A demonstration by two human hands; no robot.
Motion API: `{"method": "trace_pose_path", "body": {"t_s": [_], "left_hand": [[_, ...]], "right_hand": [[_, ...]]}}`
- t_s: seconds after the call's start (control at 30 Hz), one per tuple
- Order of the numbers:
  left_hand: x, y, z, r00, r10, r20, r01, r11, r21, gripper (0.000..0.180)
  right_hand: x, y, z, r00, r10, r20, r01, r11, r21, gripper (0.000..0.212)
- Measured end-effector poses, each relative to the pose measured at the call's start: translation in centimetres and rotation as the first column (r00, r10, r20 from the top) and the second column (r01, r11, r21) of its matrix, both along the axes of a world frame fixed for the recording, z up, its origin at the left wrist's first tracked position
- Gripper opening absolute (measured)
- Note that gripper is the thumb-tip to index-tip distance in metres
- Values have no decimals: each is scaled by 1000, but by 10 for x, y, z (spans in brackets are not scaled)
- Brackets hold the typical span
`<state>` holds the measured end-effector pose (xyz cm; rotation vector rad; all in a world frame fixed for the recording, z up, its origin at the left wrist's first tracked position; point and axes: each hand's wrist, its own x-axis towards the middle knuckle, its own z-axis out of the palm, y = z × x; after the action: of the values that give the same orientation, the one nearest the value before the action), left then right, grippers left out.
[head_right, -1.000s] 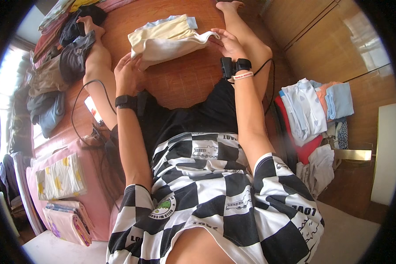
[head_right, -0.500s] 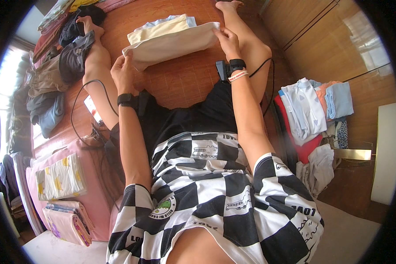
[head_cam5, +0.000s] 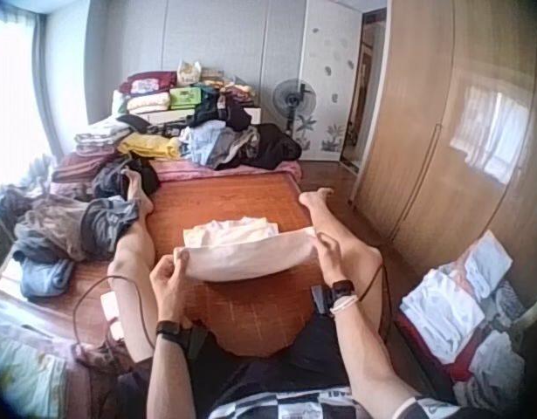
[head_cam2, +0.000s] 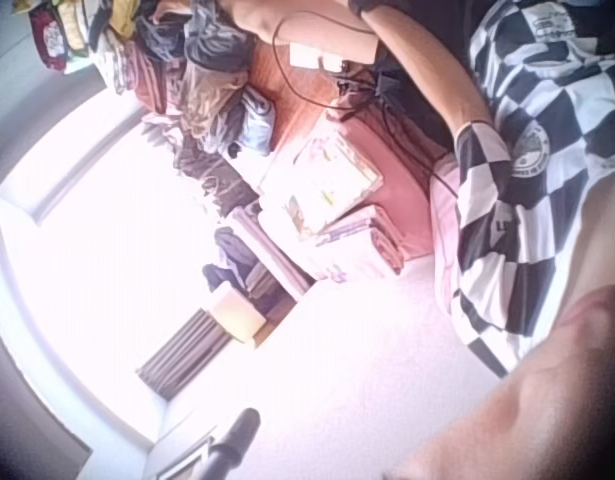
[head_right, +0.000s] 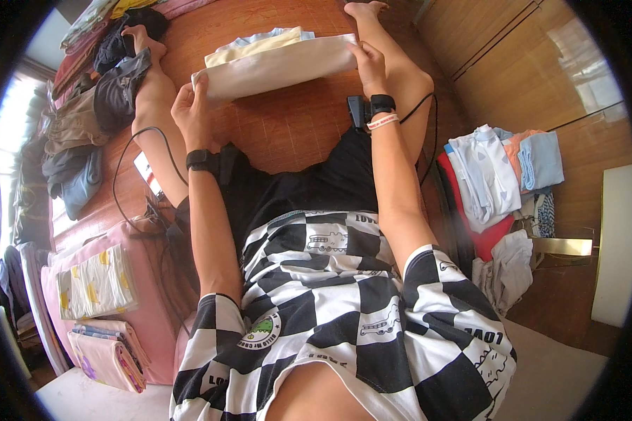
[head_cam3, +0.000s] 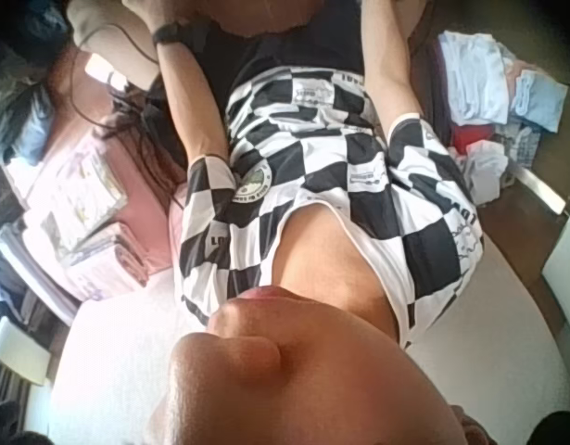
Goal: Folding various pieces of clothing while sitting on a bed.
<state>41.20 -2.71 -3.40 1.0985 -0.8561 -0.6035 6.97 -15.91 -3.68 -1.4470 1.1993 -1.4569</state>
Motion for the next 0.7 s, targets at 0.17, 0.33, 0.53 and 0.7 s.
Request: {"method": "trace_pose_path", "body": {"t_s": [0.17, 0.33, 0.53, 0.7], "left_hand": [[-2, 2, 3, 999, -8, -33, 5, 997, -74, 27], [3, 0, -3, 999, 46, -16, -47, 998, -46, 26], [13, -1, -13, 983, 115, 144, -131, 986, 101, 32], [12, 2, -12, 953, -209, -220, 244, 958, 151, 34]], "right_hand": [[-5, 4, 3, 995, 57, 79, -62, 996, 64, 27], [-4, 5, 3, 980, 158, 124, -165, 985, 47, 21], [-9, 4, 0, 955, 232, 185, -271, 936, 225, 24], [-14, 3, 4, 914, 339, 222, -396, 861, 319, 32]]}}
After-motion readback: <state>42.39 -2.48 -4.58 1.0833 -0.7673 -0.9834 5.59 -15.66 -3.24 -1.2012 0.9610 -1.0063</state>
